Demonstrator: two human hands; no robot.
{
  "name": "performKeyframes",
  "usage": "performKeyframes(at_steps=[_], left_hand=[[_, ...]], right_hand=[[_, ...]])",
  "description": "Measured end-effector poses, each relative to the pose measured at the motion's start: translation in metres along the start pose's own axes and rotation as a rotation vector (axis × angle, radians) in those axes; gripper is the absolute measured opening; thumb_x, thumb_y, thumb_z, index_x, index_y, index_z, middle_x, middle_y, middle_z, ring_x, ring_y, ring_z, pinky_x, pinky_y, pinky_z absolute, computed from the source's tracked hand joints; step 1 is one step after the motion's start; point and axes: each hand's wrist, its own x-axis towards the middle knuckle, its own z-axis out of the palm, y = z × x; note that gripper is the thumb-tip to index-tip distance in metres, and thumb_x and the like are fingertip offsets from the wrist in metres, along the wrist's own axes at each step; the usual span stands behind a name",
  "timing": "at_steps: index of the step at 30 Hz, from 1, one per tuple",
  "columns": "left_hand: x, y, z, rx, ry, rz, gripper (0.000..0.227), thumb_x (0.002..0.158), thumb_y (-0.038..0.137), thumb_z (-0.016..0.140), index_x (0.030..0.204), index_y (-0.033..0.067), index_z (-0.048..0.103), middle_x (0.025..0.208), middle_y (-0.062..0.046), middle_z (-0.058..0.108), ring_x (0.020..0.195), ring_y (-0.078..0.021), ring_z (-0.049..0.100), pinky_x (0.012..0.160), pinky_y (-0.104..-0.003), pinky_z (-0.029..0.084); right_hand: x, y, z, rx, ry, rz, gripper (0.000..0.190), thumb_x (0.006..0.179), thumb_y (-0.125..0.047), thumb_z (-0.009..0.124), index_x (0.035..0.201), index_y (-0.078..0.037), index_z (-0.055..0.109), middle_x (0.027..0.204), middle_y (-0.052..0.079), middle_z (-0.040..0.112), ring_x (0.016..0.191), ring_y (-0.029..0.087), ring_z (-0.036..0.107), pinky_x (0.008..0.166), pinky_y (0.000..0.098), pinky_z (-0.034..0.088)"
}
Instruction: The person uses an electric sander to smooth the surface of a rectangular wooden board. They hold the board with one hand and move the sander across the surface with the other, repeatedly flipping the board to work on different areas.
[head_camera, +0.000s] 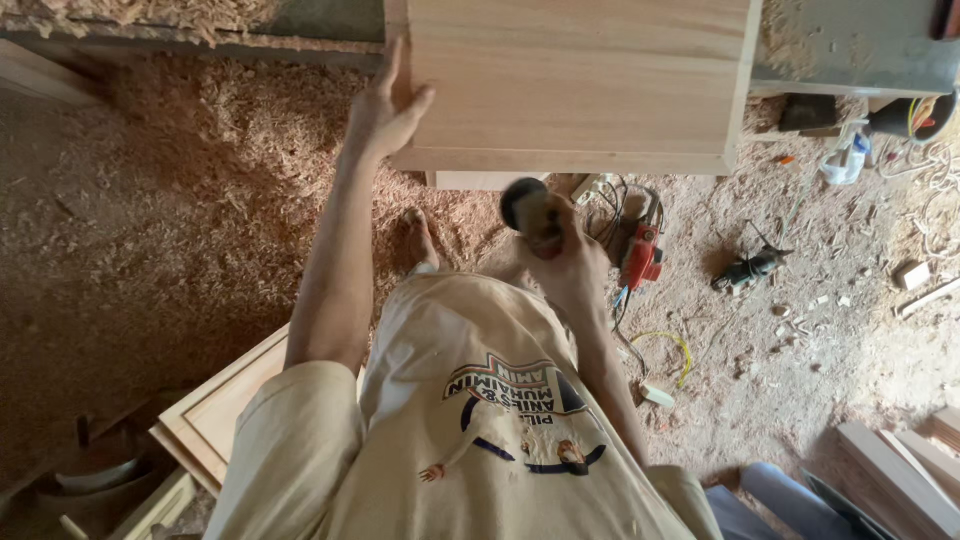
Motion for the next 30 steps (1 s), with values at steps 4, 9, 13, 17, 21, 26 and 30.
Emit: performKeyframes(at_steps=[4,9,13,17,21,26,30], left_hand=[[0.008,-0.004,0.004,0.088,-0.101,-0.061,0.094,0.102,0.053,0.070,0.169,0.0364,0.006,0.156,-0.027,0.051,0.053,-0.0061,0.058,0.041,-0.021,0.049],[0.017,-0.023,0.015,0.084,-0.086,0.012,0.095,0.104,0.055,0.071,0.169,0.0369,0.003,0.155,-0.030,0.048,0.058,-0.0110,0.060,0.045,-0.026,0.053],[0.017,-0.019,0.017,0.087,-0.055,0.030,0.096,0.105,0.056,0.071,0.170,0.0361,0.003,0.150,-0.031,0.055,0.063,-0.0051,0.064,0.049,-0.021,0.054],[0.007,0.004,0.005,0.094,-0.124,-0.148,0.087,0.105,0.051,0.064,0.168,0.0363,0.005,0.148,-0.030,0.055,0.052,-0.0095,0.060,0.038,-0.025,0.047],[-0.002,0.016,-0.004,0.093,-0.165,-0.221,0.082,0.108,0.051,0.059,0.171,0.0368,0.009,0.136,-0.015,0.074,0.053,-0.0089,0.053,0.041,-0.025,0.041],[0.001,0.024,-0.006,0.196,-0.057,-0.105,0.079,0.110,0.047,0.062,0.168,0.0296,0.012,0.143,-0.017,0.063,0.050,-0.0090,0.054,0.036,-0.023,0.040],[-0.006,0.029,-0.009,0.047,-0.063,-0.119,0.075,0.110,0.037,0.059,0.171,0.0278,0.016,0.149,-0.012,0.065,0.063,-0.0049,0.060,0.047,-0.019,0.048]], right_hand=[[0.027,-0.055,0.039,-0.090,-0.158,-0.016,0.079,0.088,-0.046,0.076,0.154,-0.015,0.045,0.085,0.016,0.077,0.061,0.030,0.076,0.057,0.0436,0.067],[0.042,-0.088,0.064,-0.126,-0.077,-0.219,0.084,0.082,-0.040,0.080,0.155,-0.018,0.045,0.102,0.019,0.080,0.066,0.035,0.076,0.056,0.0481,0.063],[0.055,-0.093,0.073,-0.065,-0.150,-0.188,0.085,0.085,-0.042,0.081,0.157,-0.019,0.044,0.098,0.022,0.077,0.072,0.037,0.077,0.060,0.0503,0.064],[0.065,-0.091,0.078,-0.082,-0.214,-0.217,0.089,0.083,-0.040,0.083,0.157,-0.015,0.042,0.092,0.026,0.074,0.069,0.039,0.076,0.055,0.0526,0.063],[0.067,-0.073,0.067,-0.171,-0.243,-0.184,0.086,0.084,-0.039,0.082,0.158,-0.017,0.043,0.092,0.025,0.075,0.065,0.037,0.076,0.056,0.0525,0.062],[0.069,-0.023,0.017,-0.151,-0.167,-0.175,0.084,0.082,-0.036,0.082,0.156,-0.017,0.047,0.095,0.024,0.076,0.067,0.037,0.077,0.055,0.0495,0.063],[0.074,0.026,-0.023,-0.132,-0.192,-0.086,0.077,0.088,-0.038,0.080,0.153,-0.014,0.048,0.092,0.019,0.078,0.067,0.033,0.078,0.058,0.0475,0.064]])
